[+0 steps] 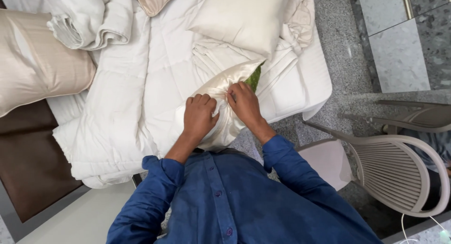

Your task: The person inserts a white pillow into a white pillowcase, repeatedly adjusting and smoothing the fabric to fit it properly. They then pick up a second pillow with a green and red cover and begin inserting it into a beige pillowcase.

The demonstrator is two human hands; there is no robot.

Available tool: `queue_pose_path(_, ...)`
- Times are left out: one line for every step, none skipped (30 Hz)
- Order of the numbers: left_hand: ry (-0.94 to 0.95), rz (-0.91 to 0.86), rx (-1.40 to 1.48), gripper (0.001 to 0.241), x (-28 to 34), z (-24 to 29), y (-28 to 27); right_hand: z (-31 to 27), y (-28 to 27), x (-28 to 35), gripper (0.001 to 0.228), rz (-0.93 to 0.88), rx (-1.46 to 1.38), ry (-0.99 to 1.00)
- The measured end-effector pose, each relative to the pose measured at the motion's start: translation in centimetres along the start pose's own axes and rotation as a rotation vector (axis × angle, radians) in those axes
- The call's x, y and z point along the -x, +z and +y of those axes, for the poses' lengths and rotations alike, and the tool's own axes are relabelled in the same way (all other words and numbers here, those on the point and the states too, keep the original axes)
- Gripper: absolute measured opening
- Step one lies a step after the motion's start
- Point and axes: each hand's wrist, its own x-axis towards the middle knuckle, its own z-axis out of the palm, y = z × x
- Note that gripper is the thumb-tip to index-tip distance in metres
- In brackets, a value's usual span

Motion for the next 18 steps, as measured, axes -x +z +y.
queue_pose_path(-0.003, 0.002, -0.003, 0.019, 0.0, 0.1, 0.0, 0.1, 0.0, -0.1, 0.012, -0.001, -0.002, -0.003)
queue_pose_path(0.000, -0.001, 0.011, 0.019, -0.1, 0.2, 0.0, 0.3, -0.1, -0.2, 0.012, -0.012, -0.017, 0.000)
queue_pose_path(0.003, -0.006, 0.025, 0.019, 0.0, 0.3, 0.1, 0.4, -0.1, -0.1, 0.012, -0.025, -0.032, 0.005)
queue_pose_path(-0.001, -0.006, 0.023, 0.019, 0.2, 0.6, 0.3, 0.9, -0.1, 0.3, 0.012, -0.028, -0.035, 0.004)
queue_pose_path(0.005, -0.008, 0.030, 0.019, 0.1, 0.6, 0.2, 1.2, 0.2, 0.2, 0.012, -0.013, -0.064, 0.017)
queue_pose_path(0.010, -0.010, 0.038, 0.019, 0.0, 0.5, 0.2, 1.6, 0.5, 0.1, 0.012, 0.001, -0.092, 0.030)
queue_pose_path(0.008, -0.005, 0.031, 0.019, 0.1, 0.6, 0.0, 1.5, 0.3, -0.2, 0.012, 0.002, -0.098, 0.023)
queue_pose_path(0.016, -0.014, 0.043, 0.019, 0.1, 0.6, 0.0, 1.5, 0.2, -0.4, 0.012, 0.024, -0.133, 0.039)
queue_pose_path(0.024, -0.029, 0.063, 0.018, 0.3, 0.9, 0.1, 1.6, 0.0, -0.1, 0.012, 0.043, -0.166, 0.064)
queue_pose_path(0.022, -0.032, 0.063, 0.018, 0.7, 1.0, 0.0, 1.7, 0.1, -0.2, 0.012, 0.041, -0.168, 0.065)
queue_pose_path(0.031, -0.040, 0.056, 0.018, 0.9, 1.3, 0.0, 2.0, -0.1, -0.4, 0.012, 0.038, -0.191, 0.111)
queue_pose_path(0.039, -0.047, 0.049, 0.018, 1.1, 1.6, 0.1, 2.4, -0.3, -0.5, 0.013, 0.035, -0.213, 0.157)
queue_pose_path(0.046, -0.043, 0.056, 0.018, 0.7, 1.8, 0.1, 2.9, -0.2, -0.8, 0.013, 0.040, -0.204, 0.156)
queue_pose_path(0.059, -0.033, 0.039, 0.017, 0.3, 2.0, 0.2, 3.4, -0.1, -1.1, 0.012, 0.068, -0.200, 0.185)
queue_pose_path(0.064, -0.033, 0.028, 0.017, 0.6, 2.4, 0.2, 3.8, 0.0, -0.6, 0.012, 0.086, -0.199, 0.224)
queue_pose_path(0.062, -0.039, 0.039, 0.017, 0.7, 2.8, 0.4, 4.4, -0.1, -0.6, 0.012, 0.081, -0.192, 0.233)
queue_pose_path(0.064, -0.036, 0.037, 0.019, 0.7, 3.0, 0.5, 4.9, 0.0, -0.8, 0.013, 0.103, -0.225, 0.229)
queue_pose_path(0.066, -0.032, 0.035, 0.020, 0.8, 3.2, 0.5, 5.3, 0.0, -1.0, 0.014, 0.126, -0.259, 0.224)
